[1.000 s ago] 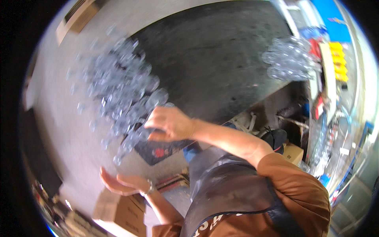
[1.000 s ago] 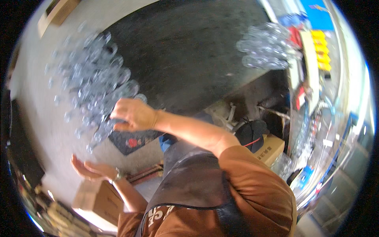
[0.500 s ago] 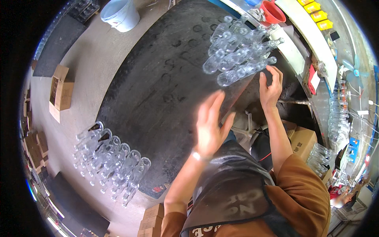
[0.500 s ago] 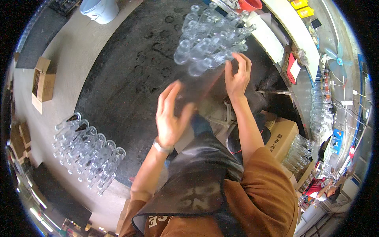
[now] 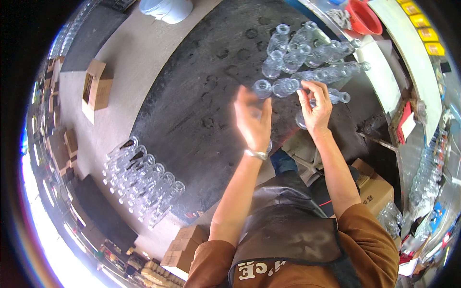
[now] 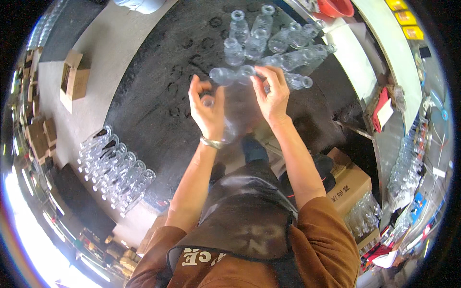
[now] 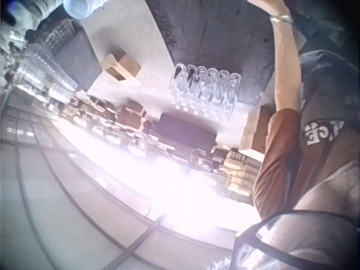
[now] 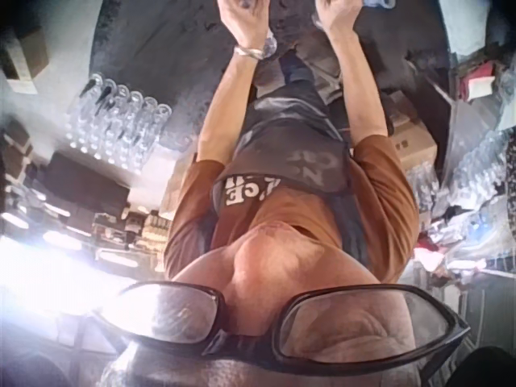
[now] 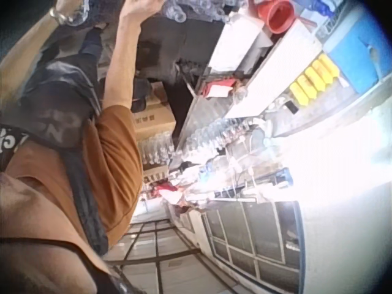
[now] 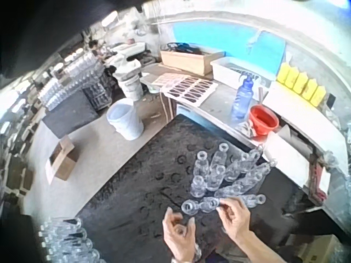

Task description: The person arranges empty plastic bottles on a table, then applies printed labels to each bottle by hand. The person peels labels from sheets and wraps them around the bottles, smoothing them into place.

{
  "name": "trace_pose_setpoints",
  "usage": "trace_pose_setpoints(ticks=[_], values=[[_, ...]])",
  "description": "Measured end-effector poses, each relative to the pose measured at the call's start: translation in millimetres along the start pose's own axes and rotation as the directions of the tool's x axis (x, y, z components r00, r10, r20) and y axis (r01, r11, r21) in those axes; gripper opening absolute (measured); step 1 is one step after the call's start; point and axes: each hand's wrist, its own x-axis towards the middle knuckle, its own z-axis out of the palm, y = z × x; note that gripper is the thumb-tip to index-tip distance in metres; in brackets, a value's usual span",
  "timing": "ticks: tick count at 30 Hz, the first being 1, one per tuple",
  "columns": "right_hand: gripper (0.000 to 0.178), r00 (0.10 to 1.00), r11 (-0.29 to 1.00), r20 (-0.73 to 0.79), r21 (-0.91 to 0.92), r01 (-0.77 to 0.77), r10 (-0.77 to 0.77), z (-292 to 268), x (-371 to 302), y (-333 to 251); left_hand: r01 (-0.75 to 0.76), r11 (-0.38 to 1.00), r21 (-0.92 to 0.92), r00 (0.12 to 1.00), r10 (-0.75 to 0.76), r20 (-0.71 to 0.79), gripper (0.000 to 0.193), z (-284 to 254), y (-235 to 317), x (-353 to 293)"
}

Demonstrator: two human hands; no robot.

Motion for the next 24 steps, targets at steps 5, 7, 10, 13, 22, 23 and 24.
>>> trace_pose_setpoints(ticks=[5,7,10,13,22,23,24], values=[[0.051,0.948,0.988,0.31,-0.116,0.106,-0.066,29,14,-15,-0.155,0.982,0.106,0.973,0.133,0.191,0.047,7,-22,48],[0.033,0.922,0.986,0.383,-0.167,0.008,0.057,32,8,-19,-0.169,0.984,0.059,0.947,0.146,0.285,0.038,9,-43,45],[0.026,0.905,0.972,0.419,-0.232,0.03,0.072,26,-9,-34,-0.134,0.989,-0.068,0.97,0.145,0.194,0.033,-47,-46,23],[0.024,0.874,0.969,0.481,-0.182,0.169,-0.063,29,-43,-76,-0.073,0.98,-0.182,0.988,0.097,0.123,0.035,-152,-48,-29],[0.024,0.492,0.971,0.855,0.227,-0.067,-0.166,109,-209,-264,0.37,0.926,0.082,0.914,-0.347,-0.209,0.038,-426,-102,-224],[0.025,0.463,0.958,0.86,0.278,-0.075,-0.213,123,-230,-281,0.416,0.901,0.123,0.885,-0.371,-0.28,0.039,-447,-117,-239],[0.026,0.418,0.943,0.87,0.324,-0.081,-0.262,138,-251,-300,0.421,0.893,0.158,0.875,-0.353,-0.331,0.039,-470,-129,-251]])
